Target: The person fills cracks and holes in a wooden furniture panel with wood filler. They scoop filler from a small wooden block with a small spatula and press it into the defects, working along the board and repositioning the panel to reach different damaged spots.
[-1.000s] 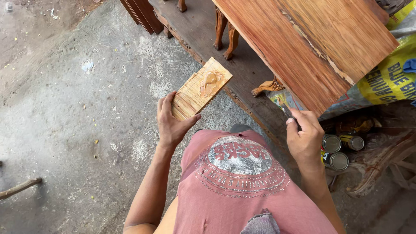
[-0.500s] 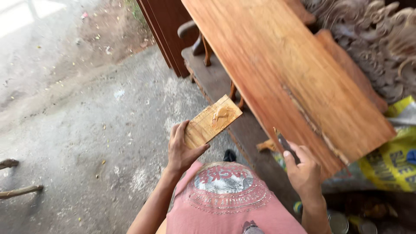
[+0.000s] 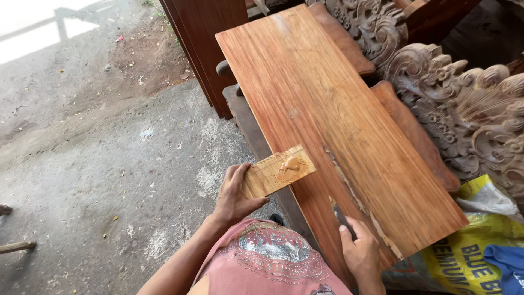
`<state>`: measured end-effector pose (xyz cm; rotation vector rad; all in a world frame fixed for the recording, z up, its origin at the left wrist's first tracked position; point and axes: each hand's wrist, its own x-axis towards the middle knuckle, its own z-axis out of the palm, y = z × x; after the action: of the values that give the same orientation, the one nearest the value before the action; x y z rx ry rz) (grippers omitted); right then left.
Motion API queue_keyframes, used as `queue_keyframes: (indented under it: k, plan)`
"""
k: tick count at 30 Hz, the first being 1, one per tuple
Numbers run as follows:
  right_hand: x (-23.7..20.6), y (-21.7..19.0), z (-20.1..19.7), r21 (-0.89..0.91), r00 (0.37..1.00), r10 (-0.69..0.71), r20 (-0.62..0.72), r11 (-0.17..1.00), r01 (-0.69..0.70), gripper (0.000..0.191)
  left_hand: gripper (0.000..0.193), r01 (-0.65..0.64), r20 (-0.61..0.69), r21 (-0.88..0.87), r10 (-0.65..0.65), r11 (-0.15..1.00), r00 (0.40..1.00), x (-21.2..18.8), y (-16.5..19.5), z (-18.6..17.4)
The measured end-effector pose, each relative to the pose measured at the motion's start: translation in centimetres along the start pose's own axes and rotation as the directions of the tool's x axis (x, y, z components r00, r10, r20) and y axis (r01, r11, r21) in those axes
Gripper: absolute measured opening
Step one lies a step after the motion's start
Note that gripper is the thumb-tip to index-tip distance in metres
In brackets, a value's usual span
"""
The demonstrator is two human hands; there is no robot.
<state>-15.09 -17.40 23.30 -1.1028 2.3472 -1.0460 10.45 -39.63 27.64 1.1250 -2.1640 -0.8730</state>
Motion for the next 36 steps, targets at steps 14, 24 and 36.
queue_keyframes:
  k: [14,24,36]
  plan:
    - [-0.7,0.0,-0.4,-0.055,0.973,0.170,-0.158,0.982,-0.181,0.030,0.097,-0.124,0.156,-0.068,0.133,0.990,0.979,4.9,-0.2,1.8]
    - [-3.7,-3.2,0.5,-0.168,0.834,0.167,-0.526,0.941,-0.294,0.022,0.090,-0.239,0.088,0.001,0.238,0.971,0.967,12.9,-9.0,-0.5]
    - [-6.6,-5.1,6.4,-0.317,0.508,0.285,-0.813,0.515,-0.797,0.030,0.096,-0.289,0.317,-0.202,0.341,0.936,0.885,23.5,-14.3,-3.3]
